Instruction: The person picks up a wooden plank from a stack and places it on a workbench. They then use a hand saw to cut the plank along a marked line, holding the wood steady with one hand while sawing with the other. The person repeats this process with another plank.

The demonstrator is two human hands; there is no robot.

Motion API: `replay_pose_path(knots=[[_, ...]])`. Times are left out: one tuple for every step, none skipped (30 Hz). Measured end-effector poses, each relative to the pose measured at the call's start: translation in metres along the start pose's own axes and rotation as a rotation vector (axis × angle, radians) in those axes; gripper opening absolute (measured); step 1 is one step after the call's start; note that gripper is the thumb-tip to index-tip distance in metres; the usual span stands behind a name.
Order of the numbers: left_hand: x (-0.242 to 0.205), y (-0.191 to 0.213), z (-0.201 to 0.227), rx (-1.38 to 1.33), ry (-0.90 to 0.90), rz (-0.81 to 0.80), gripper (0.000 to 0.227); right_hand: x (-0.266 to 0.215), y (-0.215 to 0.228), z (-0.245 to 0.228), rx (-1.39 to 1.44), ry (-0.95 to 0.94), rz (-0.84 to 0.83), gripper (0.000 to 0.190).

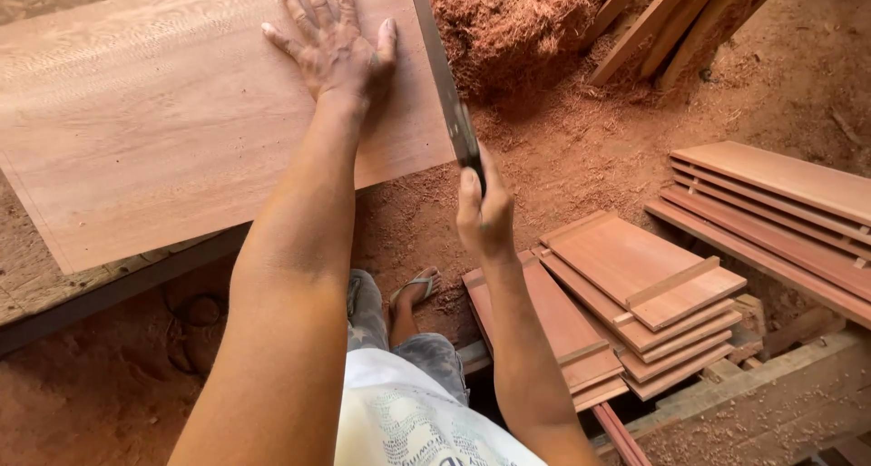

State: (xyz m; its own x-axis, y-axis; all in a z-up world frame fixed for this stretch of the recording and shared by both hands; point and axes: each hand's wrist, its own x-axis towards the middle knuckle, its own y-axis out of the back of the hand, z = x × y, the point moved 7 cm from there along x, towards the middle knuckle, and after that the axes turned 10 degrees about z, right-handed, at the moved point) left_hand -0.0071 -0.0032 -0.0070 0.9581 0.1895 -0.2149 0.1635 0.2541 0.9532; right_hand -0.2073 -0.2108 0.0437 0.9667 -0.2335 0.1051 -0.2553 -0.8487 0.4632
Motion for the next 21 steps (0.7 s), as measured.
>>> replay_pose_path(knots=[[0.003,0.004,0.000,-0.001,0.001,0.006,0.084,-0.012,0.009,-0.006,-0.002,-0.038,-0.002,0.049],[0.001,0.003,0.002,-0.002,-0.001,-0.002,0.083,-0.029,0.020,-0.012,-0.011,-0.087,-0.005,0.051],[-0.001,0.004,0.004,-0.002,-0.007,-0.008,0.083,-0.059,0.035,-0.008,-0.014,-0.093,0.000,0.051],[-0.002,0.005,0.003,-0.010,-0.001,-0.008,0.084,-0.088,0.052,-0.006,-0.033,-0.070,0.020,0.048],[-0.002,0.007,0.003,-0.019,0.005,-0.008,0.084,-0.115,0.068,-0.004,-0.051,-0.047,0.040,0.044],[-0.002,0.003,0.003,-0.019,0.005,-0.011,0.084,-0.138,0.078,0.006,-0.053,-0.049,0.039,0.044],[-0.001,0.000,0.003,-0.024,0.001,-0.003,0.083,-0.161,0.089,0.022,-0.088,-0.133,0.041,0.044],[0.002,-0.001,0.001,-0.027,0.002,0.009,0.083,-0.182,0.099,0.037,-0.117,-0.212,0.039,0.043],[0.002,-0.002,-0.001,-0.025,0.006,0.011,0.083,-0.172,0.094,0.033,-0.114,-0.211,0.035,0.043],[0.001,-0.005,0.000,-0.015,-0.002,0.019,0.083,-0.163,0.090,0.028,-0.092,-0.198,0.047,0.044],[0.000,-0.008,0.001,-0.006,-0.010,0.027,0.082,-0.155,0.087,0.023,-0.070,-0.185,0.059,0.045],[0.003,-0.006,0.000,-0.005,-0.010,0.030,0.082,-0.109,0.064,0.031,-0.068,-0.183,0.059,0.045],[0.004,-0.004,-0.001,-0.001,-0.007,0.031,0.082,-0.065,0.036,0.028,-0.016,-0.156,0.000,0.047],[0.004,-0.004,-0.001,0.002,-0.008,0.029,0.083,-0.021,0.004,0.021,0.032,-0.133,-0.056,0.049],[0.004,-0.004,0.000,0.003,-0.011,0.027,0.083,-0.011,-0.001,0.019,0.032,-0.135,-0.053,0.049],[0.008,0.000,0.000,0.005,-0.003,0.021,0.082,0.005,-0.005,0.014,-0.010,-0.091,-0.021,0.050],[0.012,0.004,-0.001,0.006,0.006,0.014,0.082,0.021,-0.009,0.009,-0.051,-0.048,0.011,0.051],[0.004,-0.003,-0.001,0.008,0.001,0.001,0.082,0.014,-0.006,0.006,-0.058,-0.060,0.012,0.051],[-0.004,-0.010,0.000,0.010,-0.003,-0.024,0.083,0.006,-0.002,0.001,-0.058,-0.048,0.019,0.050],[0.000,-0.006,-0.001,0.008,0.003,-0.017,0.083,0.013,-0.004,-0.007,-0.045,-0.004,0.026,0.049],[0.006,-0.001,-0.002,0.006,0.009,0.003,0.083,0.003,0.003,-0.011,-0.037,0.014,0.026,0.049]])
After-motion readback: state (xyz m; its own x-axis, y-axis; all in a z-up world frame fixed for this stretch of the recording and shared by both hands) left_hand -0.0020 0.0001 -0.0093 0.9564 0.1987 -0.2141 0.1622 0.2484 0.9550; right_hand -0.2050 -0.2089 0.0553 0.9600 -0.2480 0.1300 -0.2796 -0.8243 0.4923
